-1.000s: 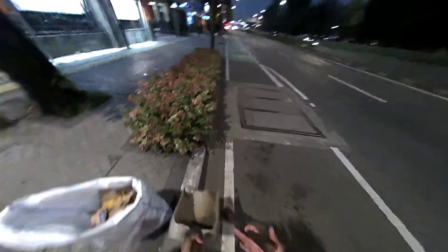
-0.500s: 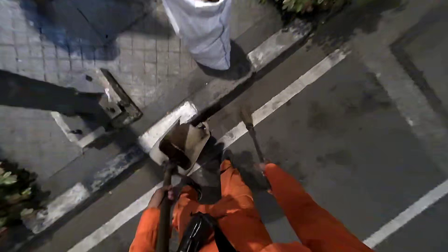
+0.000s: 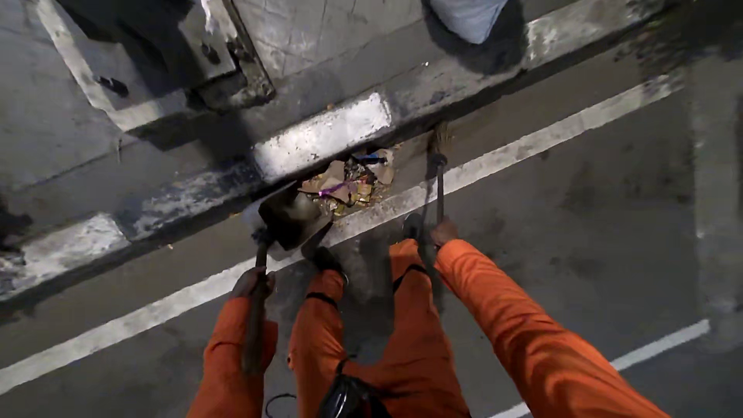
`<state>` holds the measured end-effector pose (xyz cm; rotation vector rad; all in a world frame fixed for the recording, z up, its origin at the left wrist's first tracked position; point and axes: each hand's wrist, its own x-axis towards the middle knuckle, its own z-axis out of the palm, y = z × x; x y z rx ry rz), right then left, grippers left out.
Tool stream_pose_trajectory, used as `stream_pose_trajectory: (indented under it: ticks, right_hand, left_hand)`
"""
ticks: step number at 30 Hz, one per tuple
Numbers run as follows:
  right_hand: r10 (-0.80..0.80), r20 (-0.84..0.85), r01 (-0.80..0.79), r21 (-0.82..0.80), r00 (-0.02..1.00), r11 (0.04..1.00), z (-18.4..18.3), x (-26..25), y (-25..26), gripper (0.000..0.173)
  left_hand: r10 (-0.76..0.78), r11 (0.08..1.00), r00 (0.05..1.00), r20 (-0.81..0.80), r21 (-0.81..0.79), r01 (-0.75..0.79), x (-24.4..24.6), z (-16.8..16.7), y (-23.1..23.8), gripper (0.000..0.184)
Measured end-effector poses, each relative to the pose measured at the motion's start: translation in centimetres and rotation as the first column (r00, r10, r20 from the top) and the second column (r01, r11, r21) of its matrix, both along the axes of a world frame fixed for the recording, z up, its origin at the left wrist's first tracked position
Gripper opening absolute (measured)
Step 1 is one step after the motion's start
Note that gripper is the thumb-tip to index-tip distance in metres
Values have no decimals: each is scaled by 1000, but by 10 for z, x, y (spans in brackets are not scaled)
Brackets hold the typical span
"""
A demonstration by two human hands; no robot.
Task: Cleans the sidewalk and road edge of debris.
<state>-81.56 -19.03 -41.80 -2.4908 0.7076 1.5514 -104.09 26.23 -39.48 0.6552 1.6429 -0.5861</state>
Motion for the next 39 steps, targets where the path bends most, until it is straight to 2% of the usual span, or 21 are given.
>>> stream_pose_trajectory:
  ticks: [2, 4, 6, 8, 13, 15, 18, 21, 24, 27, 29, 31, 34, 36, 39]
  right_hand:
    - [41, -12, -41, 22, 999, 999, -9, -34, 30, 74]
    - [80, -55, -75, 81, 995, 994, -7, -75, 59, 76]
    - [143, -125, -124, 145, 982, 982, 20, -109, 92, 71]
    - [158, -196, -122, 186, 968, 975, 45, -128, 119, 79]
    - [197, -244, -99, 364, 950, 926, 86, -170, 139, 87]
    - [216, -274, -90, 408, 937, 909, 108, -175, 134, 91]
    - [279, -302, -123, 448, 912, 886, 144, -158, 92, 87]
    - [321, -262, -204, 390, 910, 898, 183, -163, 32, 83]
    - [211, -246, -126, 319, 946, 939, 217, -193, -13, 86]
    - [3, -170, 34, 210, 985, 977, 207, -204, -26, 84]
    - [-95, -115, 110, 126, 989, 986, 176, -191, -18, 78]
    - [-144, -128, 156, 90, 981, 984, 139, -165, 6, 73]
    - [-48, -239, 84, 142, 970, 986, 117, -165, 65, 69]
    - [82, -318, -4, 238, 945, 971, 125, -183, 114, 73]
    - [143, -343, 0, 385, 928, 923, 130, -219, 180, 81]
  left_hand:
    - [17, 997, 1000, 19, -78, -16, -10, 4, 17, 26]
    - [26, 994, 999, 38, -109, -22, -9, 5, 27, 31]
    - [-18, 994, 998, 52, -109, 24, 3, -5, 32, 29]
    - [-125, 990, 991, 54, -57, 128, 23, -9, 31, 26]
    - [-236, 972, 970, 55, 16, 235, 34, -13, 19, 18]
    - [-241, 970, 970, 38, 53, 239, 29, -13, 15, 18]
    - [-107, 994, 993, 55, 44, 104, 16, -22, 22, 17]
    - [-126, 992, 990, 56, -1, 127, 0, -1, 39, 22]
    - [-102, 983, 989, 109, -139, 117, -55, 24, 65, 30]
    - [-23, 990, 994, 111, -138, 38, -82, 67, 78, 33]
    - [-18, 993, 996, 89, -117, 28, -90, 84, 84, 36]
    - [39, 995, 997, 63, -89, -33, -85, 90, 89, 35]
    - [121, 993, 992, 43, -19, -120, -64, 75, 94, 27]
    - [45, 998, 998, 38, 36, -46, -44, 60, 89, 21]
    - [-99, 994, 994, 45, 39, 97, -27, 56, 88, 17]
